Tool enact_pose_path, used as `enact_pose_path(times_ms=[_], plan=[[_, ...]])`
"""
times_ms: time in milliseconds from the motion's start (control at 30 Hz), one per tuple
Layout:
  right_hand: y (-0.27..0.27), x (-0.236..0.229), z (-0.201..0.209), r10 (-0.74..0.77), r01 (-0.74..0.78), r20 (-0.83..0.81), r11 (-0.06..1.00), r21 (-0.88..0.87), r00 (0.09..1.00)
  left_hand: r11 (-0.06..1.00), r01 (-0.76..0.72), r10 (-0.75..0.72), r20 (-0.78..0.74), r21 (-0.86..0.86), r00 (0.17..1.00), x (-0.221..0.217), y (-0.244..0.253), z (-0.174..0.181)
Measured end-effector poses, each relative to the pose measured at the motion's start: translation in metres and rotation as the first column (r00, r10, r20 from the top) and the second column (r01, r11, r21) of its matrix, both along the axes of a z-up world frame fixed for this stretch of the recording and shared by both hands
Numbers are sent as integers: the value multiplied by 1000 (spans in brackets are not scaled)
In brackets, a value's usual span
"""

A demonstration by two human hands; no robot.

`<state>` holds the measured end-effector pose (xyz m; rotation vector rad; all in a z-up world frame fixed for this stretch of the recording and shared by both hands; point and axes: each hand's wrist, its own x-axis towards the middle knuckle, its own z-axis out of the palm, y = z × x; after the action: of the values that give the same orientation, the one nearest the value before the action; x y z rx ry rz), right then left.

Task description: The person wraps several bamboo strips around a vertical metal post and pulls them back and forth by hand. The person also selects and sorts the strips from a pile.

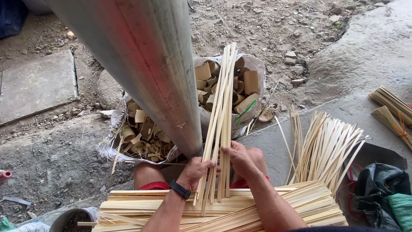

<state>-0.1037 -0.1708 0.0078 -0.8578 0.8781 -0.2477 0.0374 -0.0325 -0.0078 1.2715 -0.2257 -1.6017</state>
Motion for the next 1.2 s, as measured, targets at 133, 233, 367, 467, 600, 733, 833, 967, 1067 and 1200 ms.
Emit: enact_pose_path(times_ms=[133, 233, 367, 467, 600, 733, 833, 967, 1067, 1200], plan=[[-3, -2, -10, 32, -25, 66, 993, -112, 997, 999, -13, 14, 16, -51, 1000, 2, 2, -5], [-4, -2, -15, 26, -23, 30, 994, -111, 999, 999, -21, 24, 81, -29, 996, 1, 0, -7], [-5, -2, -17, -7, 10, 52, 998, -61, 999, 998, -58, 58, -30, -8, 998, 1, 0, -3], [-6, 0, -22, -15, 20, 67, 998, -62, 998, 998, -34, 35, -23, 46, 999, 2, 0, -1], [-7, -1, -31, -20, 25, 56, 997, -76, 998, 997, -52, 63, -180, 65, 982, 0, -1, -2], [-5, -2, -29, -18, 24, 61, 995, -93, 998, 997, -45, 55, -167, 63, 984, -4, -1, 1], [-3, -1, -21, -33, 37, 56, 997, -65, 998, 997, -67, 70, -101, 34, 992, -11, -1, 2], [2, -3, -7, -40, 42, 109, 999, -15, 993, 998, -58, 56, 141, 8, 988, -15, -3, -3], [3, -1, 0, -50, 52, 70, 998, -24, 996, 998, -28, 41, 226, -58, 973, -14, -2, -4], [2, -3, 4, -3, 5, 18, 996, -89, 1000, 992, -100, 93, 87, 82, 992, -10, -1, -2]])
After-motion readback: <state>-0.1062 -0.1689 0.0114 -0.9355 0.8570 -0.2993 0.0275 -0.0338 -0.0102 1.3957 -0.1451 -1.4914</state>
